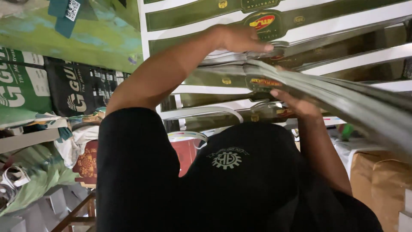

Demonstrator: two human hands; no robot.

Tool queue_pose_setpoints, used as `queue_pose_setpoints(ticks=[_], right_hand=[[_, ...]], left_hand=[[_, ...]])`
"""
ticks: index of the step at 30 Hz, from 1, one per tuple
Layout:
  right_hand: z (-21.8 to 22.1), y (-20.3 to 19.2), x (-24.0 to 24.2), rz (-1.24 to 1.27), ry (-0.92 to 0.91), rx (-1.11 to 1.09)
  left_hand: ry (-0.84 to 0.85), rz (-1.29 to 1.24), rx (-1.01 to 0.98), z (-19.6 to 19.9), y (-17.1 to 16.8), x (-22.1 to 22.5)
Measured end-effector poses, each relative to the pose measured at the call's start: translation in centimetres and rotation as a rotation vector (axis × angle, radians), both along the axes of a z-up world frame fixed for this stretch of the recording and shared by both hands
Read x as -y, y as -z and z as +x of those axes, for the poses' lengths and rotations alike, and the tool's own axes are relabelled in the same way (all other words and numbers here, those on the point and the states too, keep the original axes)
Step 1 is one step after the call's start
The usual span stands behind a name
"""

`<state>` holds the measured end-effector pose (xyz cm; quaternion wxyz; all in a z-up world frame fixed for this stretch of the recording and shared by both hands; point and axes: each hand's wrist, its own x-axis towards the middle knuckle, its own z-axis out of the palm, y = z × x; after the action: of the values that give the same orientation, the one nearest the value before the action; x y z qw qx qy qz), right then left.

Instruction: The recorder is sorting and stacking long printed cardboard labels onto a pile in a workshop setting.

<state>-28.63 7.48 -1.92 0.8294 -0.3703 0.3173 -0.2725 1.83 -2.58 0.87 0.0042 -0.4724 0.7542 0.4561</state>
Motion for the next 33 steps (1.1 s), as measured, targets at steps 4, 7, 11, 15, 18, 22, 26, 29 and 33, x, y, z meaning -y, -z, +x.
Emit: queue_pose_setpoints(ticks=[4,7,11,15,18,22,26,29,33], right_hand=[[1.3,0.0,-0.5,-0.746,0.021,-0.225],[0.3,2.8,-1.4,-0.844,0.004,-0.120],[-0.9,2.4,-2.8,-0.889,-0.003,-0.342],[1.7,-0.4,-2.0,-0.716,0.043,-0.295],[2.4,-0.1,-1.6,0.228,0.196,-0.221],[4.5,-4.2,-2.1,-0.491,0.301,-0.283],[6.0,-6.3,-0.8,-0.368,0.405,-0.132],[7.4,-8.4,-0.3,-0.197,0.446,-0.068],[7.8,-8.3,0.2,-0.236,0.445,-0.169]], left_hand=[[-0.044,-0.070,0.131,-0.7,-1.8,-0.5],[-0.101,-0.191,0.134,-0.4,-0.4,-0.1],[-0.095,-0.238,0.112,-0.2,0.9,0.7],[-0.086,-0.274,0.219,-0.8,-2.7,-3.4],[-0.297,-0.527,-0.137,0.2,-0.6,-5.3],[-0.519,-0.420,-0.170,0.1,-3.4,-8.4],[-0.613,-1.052,-0.147,0.0,-0.9,-10.6],[-0.408,-0.922,-0.193,-0.4,-6.7,-13.1],[-0.311,-0.963,-0.077,-4.3,-3.9,-13.6]])
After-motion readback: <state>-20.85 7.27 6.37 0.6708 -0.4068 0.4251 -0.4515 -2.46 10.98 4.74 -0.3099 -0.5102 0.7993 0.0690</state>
